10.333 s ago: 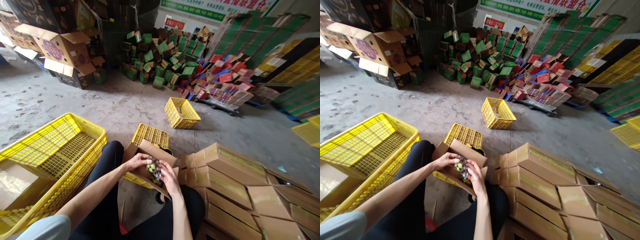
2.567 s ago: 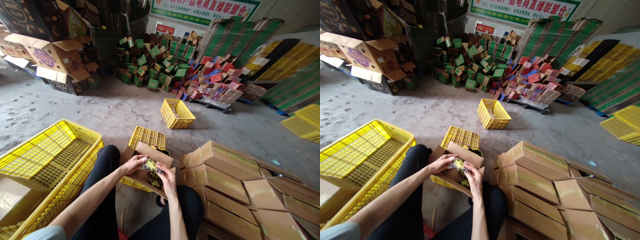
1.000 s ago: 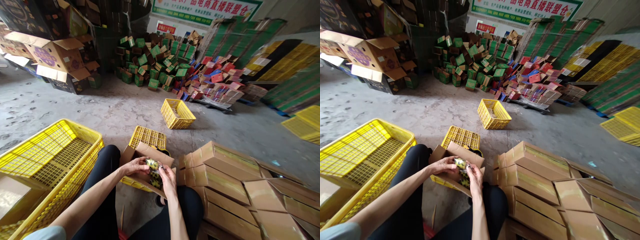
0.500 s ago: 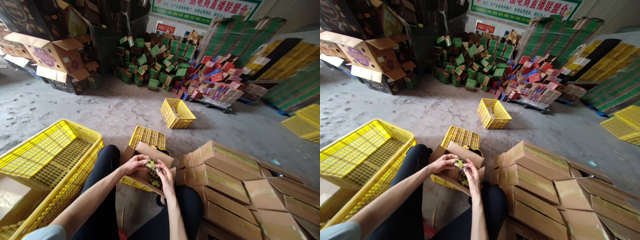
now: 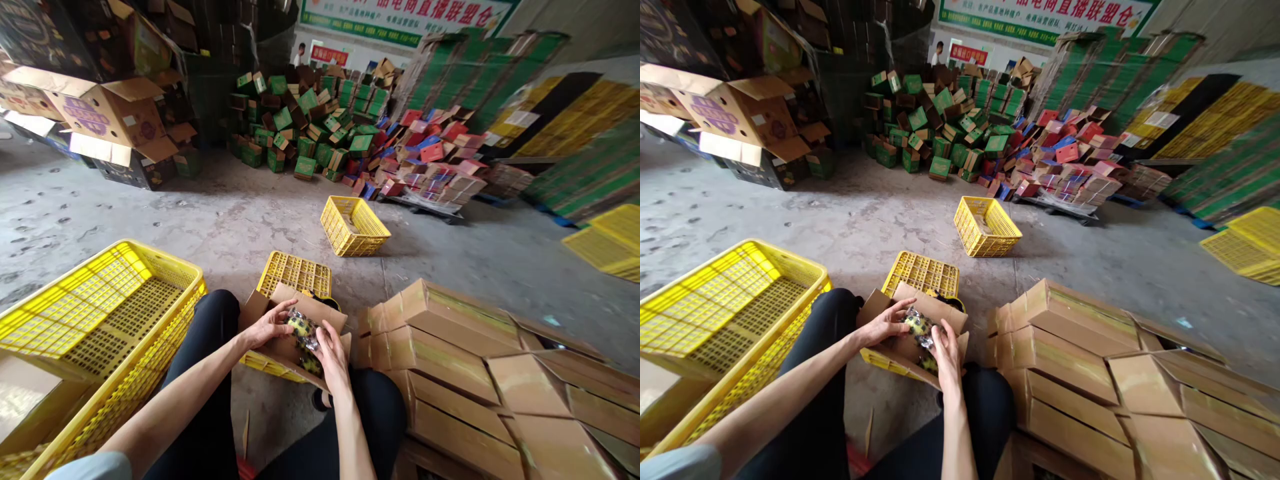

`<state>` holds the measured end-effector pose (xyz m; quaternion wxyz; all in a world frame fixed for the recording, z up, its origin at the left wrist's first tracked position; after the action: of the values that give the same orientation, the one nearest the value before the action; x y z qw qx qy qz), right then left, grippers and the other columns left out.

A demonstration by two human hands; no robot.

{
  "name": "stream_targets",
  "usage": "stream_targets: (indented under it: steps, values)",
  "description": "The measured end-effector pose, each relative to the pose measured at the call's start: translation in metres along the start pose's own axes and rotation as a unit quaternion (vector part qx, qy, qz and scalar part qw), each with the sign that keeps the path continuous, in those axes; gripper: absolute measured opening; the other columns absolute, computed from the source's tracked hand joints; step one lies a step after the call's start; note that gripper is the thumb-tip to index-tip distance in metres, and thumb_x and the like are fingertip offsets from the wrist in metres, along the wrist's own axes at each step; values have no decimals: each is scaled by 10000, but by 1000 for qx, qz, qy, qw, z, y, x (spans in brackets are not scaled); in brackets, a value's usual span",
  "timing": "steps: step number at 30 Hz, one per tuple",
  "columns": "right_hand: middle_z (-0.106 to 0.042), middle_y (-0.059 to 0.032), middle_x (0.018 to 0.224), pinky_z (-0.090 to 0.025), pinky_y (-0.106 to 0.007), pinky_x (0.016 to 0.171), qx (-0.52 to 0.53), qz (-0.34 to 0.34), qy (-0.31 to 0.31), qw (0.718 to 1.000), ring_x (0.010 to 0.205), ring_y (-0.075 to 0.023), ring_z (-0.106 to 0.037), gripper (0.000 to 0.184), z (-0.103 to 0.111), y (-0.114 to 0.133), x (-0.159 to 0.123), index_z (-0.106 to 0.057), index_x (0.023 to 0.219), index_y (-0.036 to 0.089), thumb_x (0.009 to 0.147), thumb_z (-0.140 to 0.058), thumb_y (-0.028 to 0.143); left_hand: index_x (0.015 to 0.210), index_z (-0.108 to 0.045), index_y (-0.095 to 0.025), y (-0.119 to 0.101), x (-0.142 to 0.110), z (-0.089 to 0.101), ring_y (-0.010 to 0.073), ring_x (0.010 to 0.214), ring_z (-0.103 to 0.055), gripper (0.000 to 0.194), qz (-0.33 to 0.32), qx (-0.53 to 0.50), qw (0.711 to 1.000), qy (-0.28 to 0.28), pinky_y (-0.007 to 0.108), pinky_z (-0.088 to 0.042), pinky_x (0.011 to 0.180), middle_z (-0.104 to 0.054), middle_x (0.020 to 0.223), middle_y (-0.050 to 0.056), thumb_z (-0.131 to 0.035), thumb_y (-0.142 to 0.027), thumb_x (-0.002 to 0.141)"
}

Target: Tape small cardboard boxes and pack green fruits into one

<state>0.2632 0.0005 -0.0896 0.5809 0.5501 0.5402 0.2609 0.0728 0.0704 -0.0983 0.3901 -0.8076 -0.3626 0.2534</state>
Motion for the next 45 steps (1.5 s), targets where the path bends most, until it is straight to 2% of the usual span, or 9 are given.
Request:
stream_targets:
  steps: [3,6,11,17,21,28,35,40,45]
  values:
    - [-810,-77,1181,-623,-397,918,7,-17,32,999,1095,-288,-767,779,-10,3,-6,-617,1439,309,752,-920,520,1623,-434,-371,0,0,-2,200,1015,-691,1061,-5,-9,1000,9,318,-534,879,-658,1295,93,-979,-233,723]
    - [-820,-69,1130,-620,-384,888,9,-17,33,999,1064,-287,-771,755,-11,8,-7,-664,1366,289,700,-957,493,1590,-499,-336,3,2,-1,244,1114,-683,1050,-6,-28,1000,3,381,-521,981,-669,1299,98,-1003,-208,678]
    - [-821,-43,1055,-603,-332,816,25,-1,34,999,949,-247,-773,566,-10,14,-6,-741,1139,266,661,-978,454,1417,-683,-262,7,4,0,263,1155,-693,870,15,-40,999,-9,384,-509,1033,-708,1323,103,-1030,-217,621]
    - [-807,-15,949,-583,-294,738,38,4,44,998,786,-188,-740,475,-12,16,-8,-737,1006,243,638,-989,408,1296,-766,-193,2,-1,-6,281,1156,-721,656,45,-12,999,5,341,-527,1018,-757,1289,121,-992,-351,702]
    - [-810,-17,976,-588,-304,786,47,10,49,998,859,-201,-752,455,-12,17,-8,-733,1021,251,662,-977,388,1314,-760,-196,0,-4,-9,272,1128,-741,677,53,-13,998,22,329,-536,1004,-770,1272,122,-994,-340,696]
    - [-814,-61,1144,-587,-364,918,34,2,64,997,1059,-259,-756,560,-15,16,-8,-736,1166,270,675,-966,412,1289,-780,-210,0,-4,-6,307,1276,-683,637,48,-8,999,-13,404,-483,1135,-769,1293,114,-965,-457,731]
    - [-816,-76,1139,-602,-398,926,5,-8,64,998,1066,-288,-755,590,-16,11,-6,-764,1134,260,637,-974,498,1249,-802,-205,1,-3,-2,311,1256,-690,641,52,13,998,-34,395,-512,1094,-777,1274,117,-972,-496,704]
    - [-810,-81,1178,-602,-405,943,-12,-33,65,997,1110,-295,-749,625,-16,6,-9,-766,1178,261,651,-965,532,1217,-813,-193,1,-2,2,291,1186,-721,624,46,11,998,-51,372,-527,1057,-795,1218,118,-984,-479,690]
    - [-815,-93,1175,-593,-422,958,-35,-34,65,997,1098,-311,-752,669,-16,6,-9,-785,1166,237,603,-986,539,1198,-811,-180,2,0,5,277,1111,-748,622,38,-16,997,-59,367,-545,1022,-798,1197,120,-1007,-426,662]
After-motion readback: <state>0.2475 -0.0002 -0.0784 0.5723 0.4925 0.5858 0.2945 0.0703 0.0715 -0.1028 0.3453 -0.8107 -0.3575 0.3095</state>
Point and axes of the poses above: each hand's wrist, its own x-axis towards the middle knuckle, its own z-axis out of the back of the hand, y = z × x, the point moved 7 cm from there along x, towards the middle knuckle
